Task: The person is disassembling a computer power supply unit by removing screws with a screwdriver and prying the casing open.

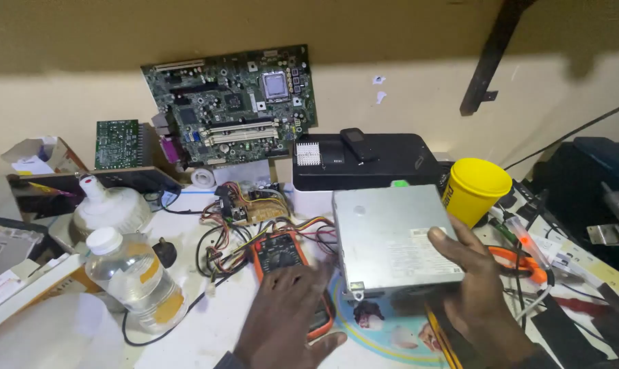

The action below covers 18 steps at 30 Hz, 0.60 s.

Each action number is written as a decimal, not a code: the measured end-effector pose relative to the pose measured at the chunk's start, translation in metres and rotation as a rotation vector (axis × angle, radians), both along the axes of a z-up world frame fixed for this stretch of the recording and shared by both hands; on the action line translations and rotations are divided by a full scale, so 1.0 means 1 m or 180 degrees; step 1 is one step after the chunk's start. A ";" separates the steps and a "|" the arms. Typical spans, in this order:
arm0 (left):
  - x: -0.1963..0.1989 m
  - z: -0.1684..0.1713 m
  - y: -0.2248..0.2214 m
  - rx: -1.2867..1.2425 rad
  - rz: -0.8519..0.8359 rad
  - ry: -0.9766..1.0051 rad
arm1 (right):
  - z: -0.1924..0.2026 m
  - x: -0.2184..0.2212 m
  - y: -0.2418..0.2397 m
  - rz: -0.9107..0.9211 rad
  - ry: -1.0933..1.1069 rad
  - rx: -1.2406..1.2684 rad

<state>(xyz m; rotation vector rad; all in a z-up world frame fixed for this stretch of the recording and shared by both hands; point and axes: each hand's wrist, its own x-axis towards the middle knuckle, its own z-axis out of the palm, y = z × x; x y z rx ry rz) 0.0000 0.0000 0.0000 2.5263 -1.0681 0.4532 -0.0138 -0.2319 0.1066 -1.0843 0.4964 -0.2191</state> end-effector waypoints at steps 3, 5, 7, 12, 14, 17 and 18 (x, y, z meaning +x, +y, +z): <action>-0.002 -0.004 0.007 -0.0427 0.0676 0.0541 | -0.020 0.018 0.008 0.0230 0.0017 0.0122; -0.004 0.021 0.003 -0.0272 0.0995 0.1344 | -0.003 0.018 0.023 0.0281 0.0306 0.0050; -0.001 0.022 0.001 -0.0094 0.1306 0.2140 | 0.007 0.020 0.031 0.0325 0.0592 -0.0013; 0.012 -0.013 -0.003 -0.0502 0.1084 0.1255 | 0.016 0.027 0.035 0.0508 0.0799 -0.0201; 0.018 -0.031 0.003 -0.0624 0.1052 0.0832 | -0.013 0.045 0.026 0.0587 0.0632 -0.0001; 0.029 -0.046 -0.001 -0.0590 0.1151 0.0673 | -0.016 0.046 0.010 0.0781 0.0454 -0.0414; 0.032 -0.049 0.000 -0.0358 0.1384 0.0912 | -0.012 0.044 0.008 0.0990 0.0469 -0.0967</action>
